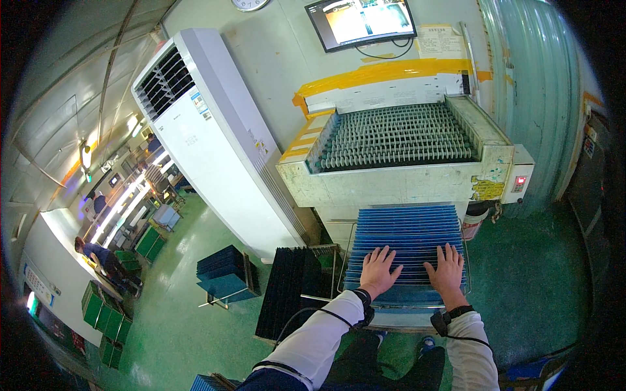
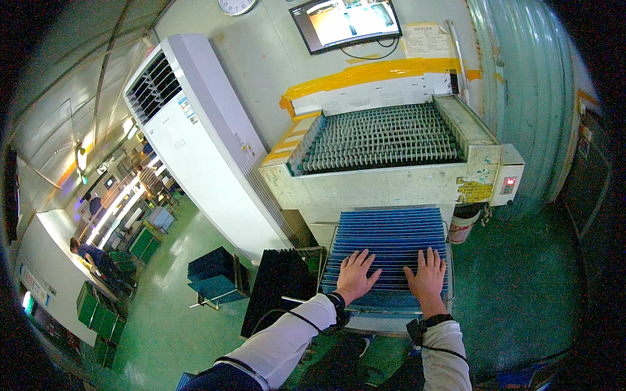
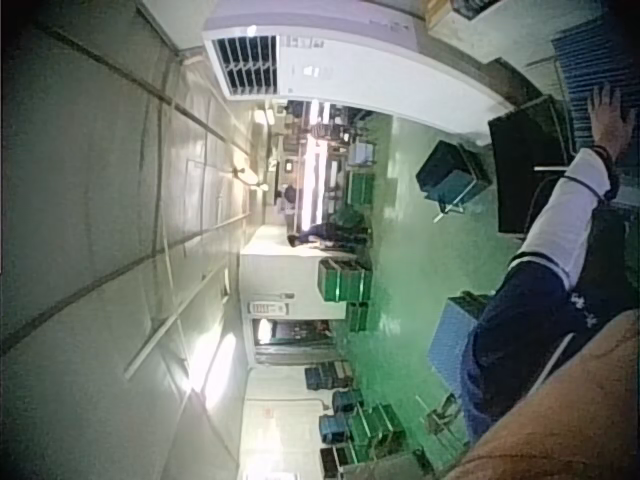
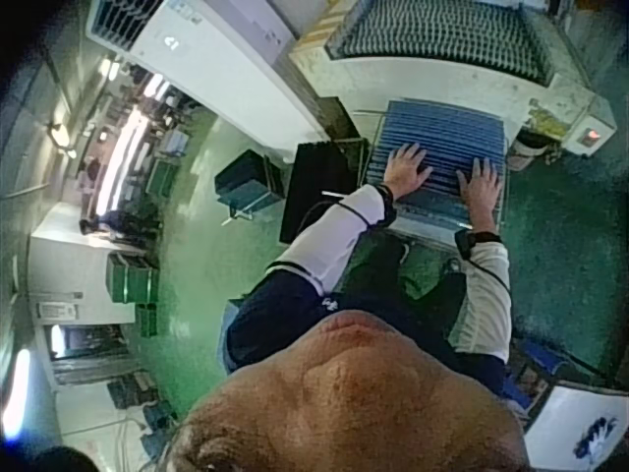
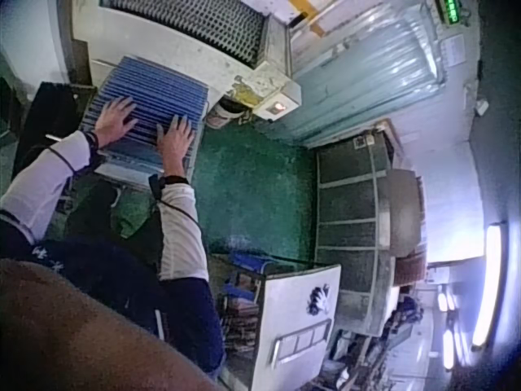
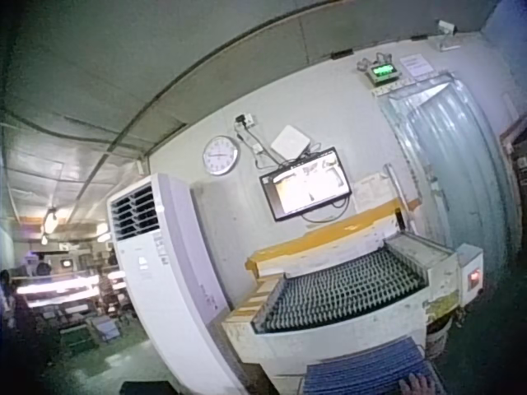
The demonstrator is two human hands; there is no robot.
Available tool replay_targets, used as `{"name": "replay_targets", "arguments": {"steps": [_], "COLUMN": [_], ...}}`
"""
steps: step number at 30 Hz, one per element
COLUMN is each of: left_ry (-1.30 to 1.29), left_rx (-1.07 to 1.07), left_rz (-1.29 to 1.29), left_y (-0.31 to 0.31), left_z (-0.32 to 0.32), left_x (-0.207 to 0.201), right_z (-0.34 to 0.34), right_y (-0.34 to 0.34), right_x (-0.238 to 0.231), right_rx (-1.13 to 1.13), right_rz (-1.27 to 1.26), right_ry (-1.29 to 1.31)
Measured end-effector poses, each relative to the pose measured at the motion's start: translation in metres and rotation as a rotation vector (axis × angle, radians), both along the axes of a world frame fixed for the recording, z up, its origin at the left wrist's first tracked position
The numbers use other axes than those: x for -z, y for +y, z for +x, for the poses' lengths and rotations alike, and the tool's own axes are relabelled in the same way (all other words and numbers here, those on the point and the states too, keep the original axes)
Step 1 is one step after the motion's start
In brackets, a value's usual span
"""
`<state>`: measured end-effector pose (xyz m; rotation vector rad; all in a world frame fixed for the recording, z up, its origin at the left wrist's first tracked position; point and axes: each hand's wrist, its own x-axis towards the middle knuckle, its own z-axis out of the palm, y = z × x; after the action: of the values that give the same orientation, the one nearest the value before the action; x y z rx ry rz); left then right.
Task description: Feeding blue rectangular plates into a machine and organizing them in racks on a factory floor.
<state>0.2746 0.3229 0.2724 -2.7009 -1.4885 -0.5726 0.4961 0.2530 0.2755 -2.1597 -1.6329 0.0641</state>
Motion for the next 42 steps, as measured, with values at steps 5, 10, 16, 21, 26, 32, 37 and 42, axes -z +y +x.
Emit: {"name": "replay_targets", "arguments": {"steps": [5, 10, 16, 21, 26, 32, 37, 42], "left_ry": [0.017, 0.008, 0.012, 0.021, -0.016, -0.182, -0.284, -0.291], "left_rx": [0.000, 0.011, 0.003, 0.002, -0.010, 0.024, 0.001, 0.013], "left_rz": [-0.050, -0.044, -0.064, -0.075, 0.003, -0.009, -0.021, -0.029], "left_y": [0.004, 0.008, 0.003, -0.005, 0.002, 0.009, 0.006, 0.003], "left_z": [-0.003, -0.001, -0.003, 0.006, -0.009, -0.006, -0.009, -0.009], "left_x": [0.000, -0.004, 0.002, -0.002, 0.010, -0.002, 0.017, 0.020], "right_z": [-0.003, -0.001, -0.002, 0.005, -0.006, 0.009, 0.007, 0.013], "right_y": [0.004, 0.006, 0.003, -0.006, 0.007, 0.020, 0.018, 0.019], "right_x": [0.003, 0.001, 0.006, 0.004, 0.009, 0.022, 0.030, 0.038], "right_rx": [0.009, 0.012, 0.004, 0.018, -0.016, -0.042, -0.058, -0.054], "right_rz": [0.032, 0.050, 0.030, 0.019, 0.022, -0.031, -0.033, -0.064], "right_ry": [-0.025, -0.032, -0.030, -0.033, -0.065, -0.242, -0.359, -0.395]}}
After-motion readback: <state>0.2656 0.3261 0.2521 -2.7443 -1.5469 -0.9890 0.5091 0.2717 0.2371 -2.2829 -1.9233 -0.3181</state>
